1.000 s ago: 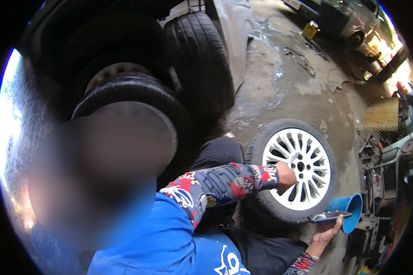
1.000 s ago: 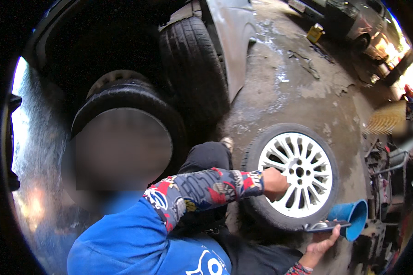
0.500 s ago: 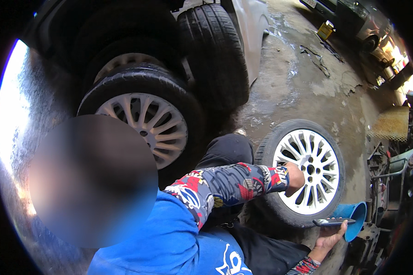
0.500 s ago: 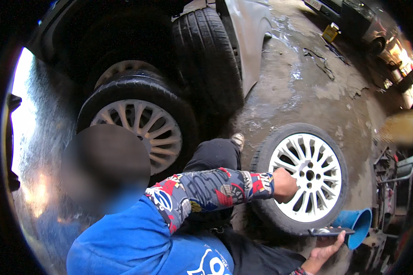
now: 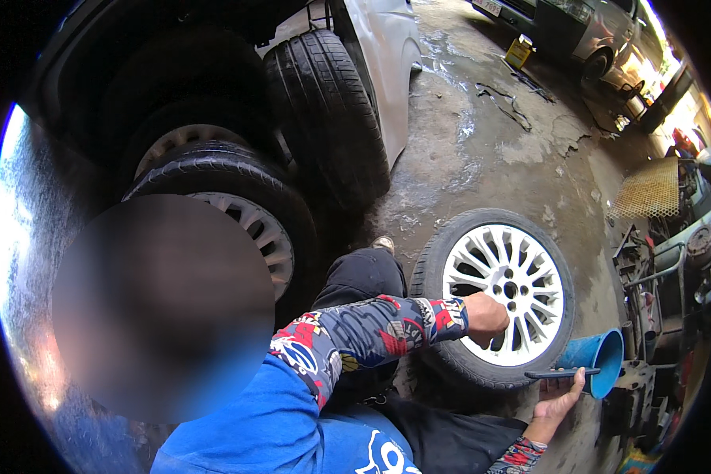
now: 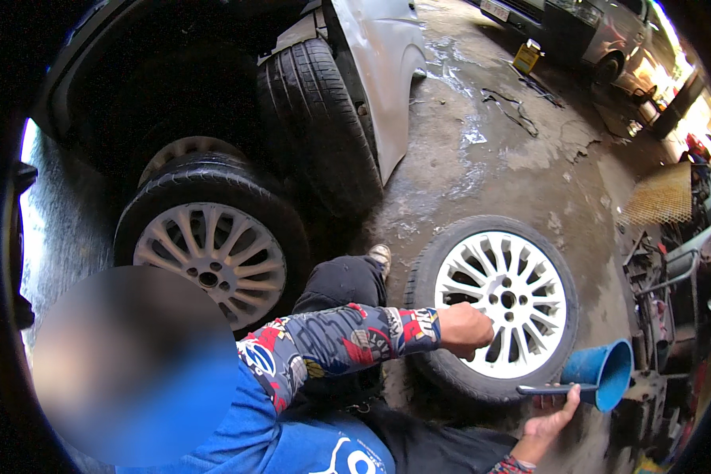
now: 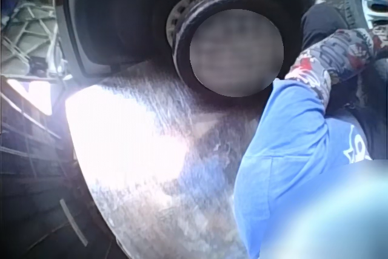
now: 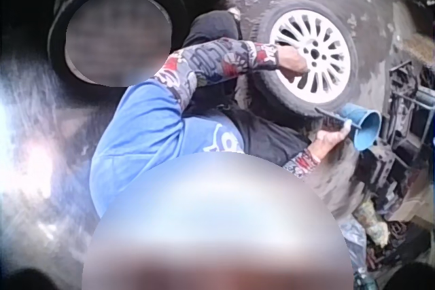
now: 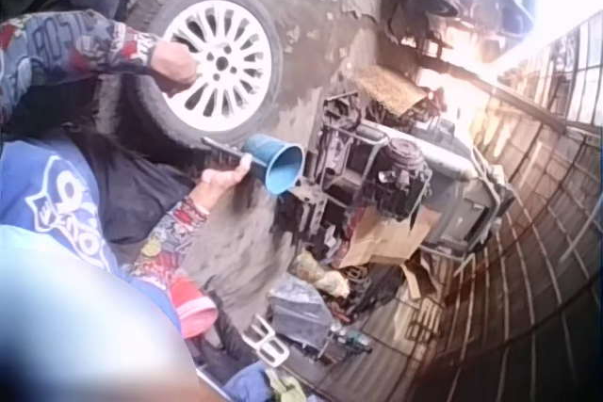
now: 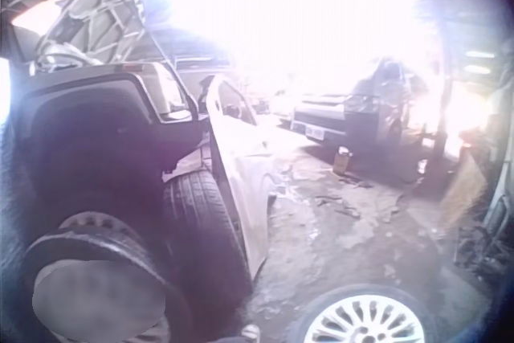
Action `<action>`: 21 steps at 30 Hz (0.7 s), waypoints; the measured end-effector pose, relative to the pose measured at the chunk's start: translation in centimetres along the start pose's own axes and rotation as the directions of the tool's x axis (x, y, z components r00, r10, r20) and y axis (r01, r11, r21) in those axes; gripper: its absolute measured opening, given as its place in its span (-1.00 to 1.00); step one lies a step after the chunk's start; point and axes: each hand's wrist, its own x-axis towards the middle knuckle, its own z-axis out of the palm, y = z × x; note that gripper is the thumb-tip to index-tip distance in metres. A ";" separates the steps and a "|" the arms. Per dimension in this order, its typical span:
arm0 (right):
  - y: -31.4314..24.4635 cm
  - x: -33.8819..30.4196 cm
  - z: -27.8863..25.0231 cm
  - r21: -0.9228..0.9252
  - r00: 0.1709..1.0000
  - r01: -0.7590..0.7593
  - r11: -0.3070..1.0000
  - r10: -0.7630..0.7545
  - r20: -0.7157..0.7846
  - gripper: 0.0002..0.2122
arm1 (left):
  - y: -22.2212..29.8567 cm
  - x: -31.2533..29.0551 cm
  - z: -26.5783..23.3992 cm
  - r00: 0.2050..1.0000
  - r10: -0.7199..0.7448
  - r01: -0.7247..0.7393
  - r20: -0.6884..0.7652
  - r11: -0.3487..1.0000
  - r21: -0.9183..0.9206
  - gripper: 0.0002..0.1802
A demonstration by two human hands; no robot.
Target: The person sits on the floor and cleans a car tire with a sponge and water. They pour water from a plastic bottle onto the tire and scrub the rim and sidewall with a sponge, then rinse and wipe the tire.
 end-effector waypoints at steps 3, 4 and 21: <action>-0.1 -0.1 -0.2 0.008 1.000 -0.011 1.000 0.011 0.014 -0.43 | 0.4 0.2 0.0 0.999 0.041 -0.041 -0.005 0.997 -0.068 -0.67; -0.1 -0.1 -0.1 0.011 1.000 -0.017 1.000 0.017 0.016 -0.43 | 0.5 0.3 0.1 0.999 0.053 -0.053 0.000 0.994 -0.095 -0.66; -0.3 -0.6 1.0 0.020 0.999 0.049 0.999 -0.050 0.012 -0.57 | 1.8 1.0 -1.3 0.975 0.208 -0.199 0.076 0.974 -0.104 -0.62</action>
